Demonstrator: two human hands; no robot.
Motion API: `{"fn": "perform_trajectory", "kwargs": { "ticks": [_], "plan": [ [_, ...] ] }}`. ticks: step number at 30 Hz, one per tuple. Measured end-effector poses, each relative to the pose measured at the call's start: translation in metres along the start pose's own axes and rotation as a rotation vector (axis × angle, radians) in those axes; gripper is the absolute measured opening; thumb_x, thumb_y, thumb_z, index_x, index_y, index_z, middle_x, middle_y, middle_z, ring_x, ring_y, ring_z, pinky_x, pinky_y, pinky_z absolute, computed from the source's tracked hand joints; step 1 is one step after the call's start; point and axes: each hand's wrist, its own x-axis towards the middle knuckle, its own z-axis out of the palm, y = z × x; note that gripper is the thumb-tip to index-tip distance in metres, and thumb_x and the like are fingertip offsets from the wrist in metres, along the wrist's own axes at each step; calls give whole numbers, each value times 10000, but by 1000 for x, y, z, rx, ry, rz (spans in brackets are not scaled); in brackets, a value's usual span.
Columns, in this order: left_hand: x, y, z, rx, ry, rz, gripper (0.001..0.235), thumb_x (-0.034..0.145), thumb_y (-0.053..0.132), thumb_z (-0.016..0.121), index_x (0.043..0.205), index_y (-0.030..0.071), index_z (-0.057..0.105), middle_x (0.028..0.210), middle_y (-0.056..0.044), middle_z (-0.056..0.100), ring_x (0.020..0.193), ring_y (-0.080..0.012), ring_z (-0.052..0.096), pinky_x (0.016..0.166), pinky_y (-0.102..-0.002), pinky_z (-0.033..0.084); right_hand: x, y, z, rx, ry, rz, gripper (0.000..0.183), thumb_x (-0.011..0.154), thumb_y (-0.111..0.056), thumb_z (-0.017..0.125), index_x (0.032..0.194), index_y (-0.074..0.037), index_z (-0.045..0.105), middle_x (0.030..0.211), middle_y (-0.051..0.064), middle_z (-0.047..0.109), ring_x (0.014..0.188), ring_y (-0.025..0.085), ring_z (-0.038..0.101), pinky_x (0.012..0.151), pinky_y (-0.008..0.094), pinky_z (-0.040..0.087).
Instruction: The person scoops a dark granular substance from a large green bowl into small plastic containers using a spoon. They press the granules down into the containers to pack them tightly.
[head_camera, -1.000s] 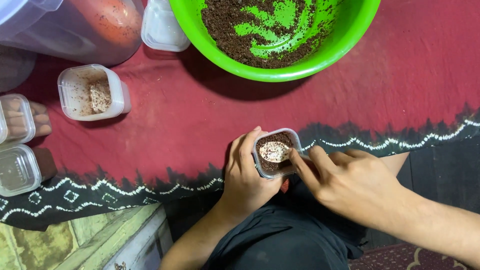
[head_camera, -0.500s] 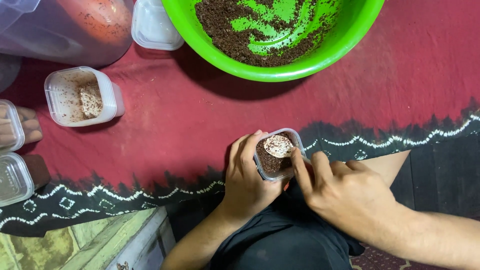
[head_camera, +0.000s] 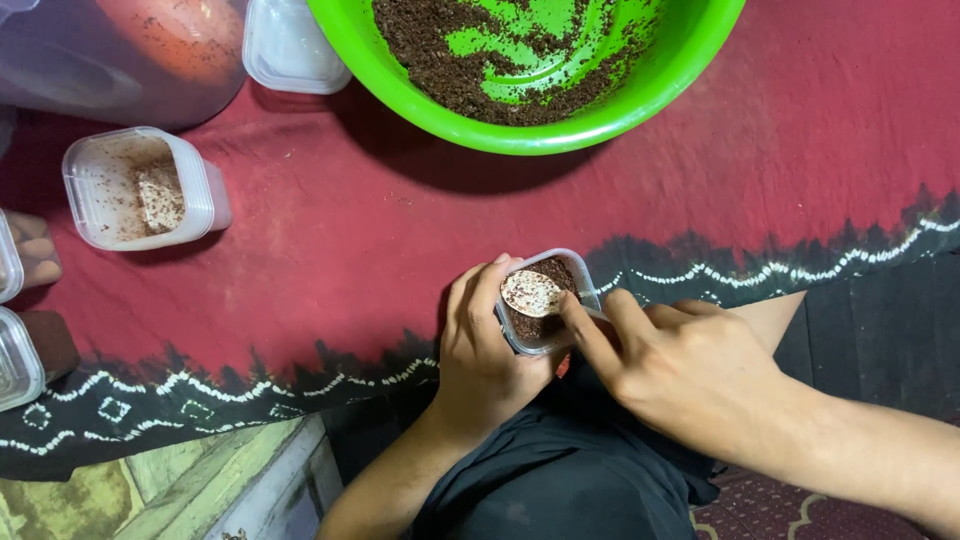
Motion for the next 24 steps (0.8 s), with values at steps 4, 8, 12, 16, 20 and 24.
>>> {"fn": "perform_trajectory", "kwargs": {
  "ticks": [4, 8, 12, 16, 20, 24],
  "plan": [
    [-1, -1, -1, 3, 2, 19, 657, 963, 323, 804, 1297, -130, 465, 1237, -185, 586, 1056, -374, 687, 946, -462, 622, 5, -4, 5, -13, 14, 7, 559, 802, -150, 604, 1359, -107, 620, 865, 13, 617, 455, 110, 603, 427, 260, 460],
    [0, -1, -2, -46, -3, -15, 645, 938, 268, 826, 1303, -119, 463, 1221, -207, 622, 1073, -386, 681, 967, -460, 604, 8, -2, 4, -41, 4, -3, 545, 809, -179, 621, 1350, -115, 639, 819, -9, 598, 442, 103, 592, 415, 269, 454],
    [2, -1, -3, -29, 6, -3, 759, 870, 354, 906, 1289, -112, 478, 1195, -197, 638, 1084, -361, 690, 965, -434, 613, -1, 20, -9, 18, -58, -79, 618, 829, -165, 613, 1440, -91, 551, 840, -28, 574, 553, 142, 669, 435, 300, 540],
    [4, 1, -3, -51, 56, -14, 823, 846, 413, 918, 1321, -76, 457, 1187, -163, 686, 1052, -319, 715, 956, -430, 597, -12, 43, -30, 117, -1, 1, 682, 777, -175, 672, 1447, -202, 553, 882, -32, 590, 447, 198, 676, 351, 358, 528],
    [0, 1, -3, -52, 97, -53, 896, 758, 422, 978, 1304, -74, 469, 1175, -187, 654, 1060, -350, 696, 960, -440, 597, -8, 76, -41, 85, 152, 138, 434, 931, -186, 702, 1361, -242, 677, 907, -27, 657, 434, 109, 532, 289, 305, 421],
    [2, 1, -5, -61, 103, -35, 875, 813, 488, 882, 1315, -84, 450, 1168, -195, 678, 1058, -343, 698, 969, -435, 590, 18, 119, -33, -34, 292, 339, 141, 1263, -270, 661, 1224, -185, 766, 838, -8, 590, 607, 198, 553, 441, 347, 391]
  ]
}}
